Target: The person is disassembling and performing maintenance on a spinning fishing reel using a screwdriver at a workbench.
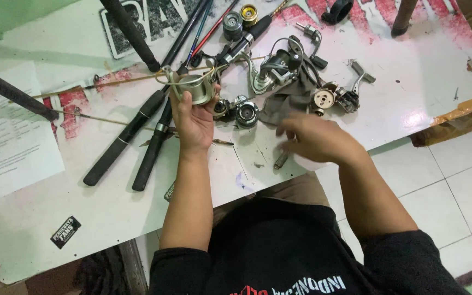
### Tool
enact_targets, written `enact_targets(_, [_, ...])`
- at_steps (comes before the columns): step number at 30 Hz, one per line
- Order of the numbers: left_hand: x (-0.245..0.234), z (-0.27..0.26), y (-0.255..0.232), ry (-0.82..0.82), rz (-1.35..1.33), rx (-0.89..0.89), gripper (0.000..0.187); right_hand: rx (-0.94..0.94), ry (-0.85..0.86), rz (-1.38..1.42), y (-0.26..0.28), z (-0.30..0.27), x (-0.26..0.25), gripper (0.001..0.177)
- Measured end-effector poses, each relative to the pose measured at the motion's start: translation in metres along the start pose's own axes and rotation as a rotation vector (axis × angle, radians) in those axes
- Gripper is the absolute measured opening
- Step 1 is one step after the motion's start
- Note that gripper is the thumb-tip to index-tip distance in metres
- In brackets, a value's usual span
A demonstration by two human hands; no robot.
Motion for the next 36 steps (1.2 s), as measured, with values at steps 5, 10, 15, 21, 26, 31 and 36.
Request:
enact_targets(5, [0.003,-0.003,0.001,-0.015,0.009,-0.001,0.044,-0.091,0.077,-0.061,-0.023,0.007,0.026,0.027])
enact_targets(10, [0.002,0.001,0.003,0.017,-0.001,-0.011,0.043,-0.166,0.064,0.045,-0.024,0.014,0.021,0.023])
enact_targets(15, [0.002,0.000,0.006,0.014,0.009,-0.030,0.045,-0.292,-0.058,0.113,-0.013,0.025,0.024,0.024])
enact_targets(21, [0.011,-0.007,0.002,0.015,0.040,-0.029,0.042,-0.378,-0.233,0.071,-0.020,0.051,0.040,0.014])
enact_targets(26, [0.013,-0.007,0.001,0.012,0.044,-0.019,0.042,-0.473,-0.385,-0.089,-0.034,0.075,0.053,0.012])
enact_targets(31, [0.012,-0.004,-0.001,0.006,0.010,-0.021,0.041,-0.531,-0.449,-0.216,-0.030,0.074,0.051,0.012])
enact_targets(36, [-0.001,0.002,0.005,-0.026,-0.022,-0.036,0.041,-0.324,-0.416,0.121,0.000,0.050,0.015,0.020])
Point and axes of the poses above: each hand's wrist, its own z-axis towards the middle knuckle, its own x-axis out of the palm, y = z × x, the point moved 4 cm from there along z, towards the middle knuckle, and after that the axes turned 12 degrees about -y, right-handed, at the moved point
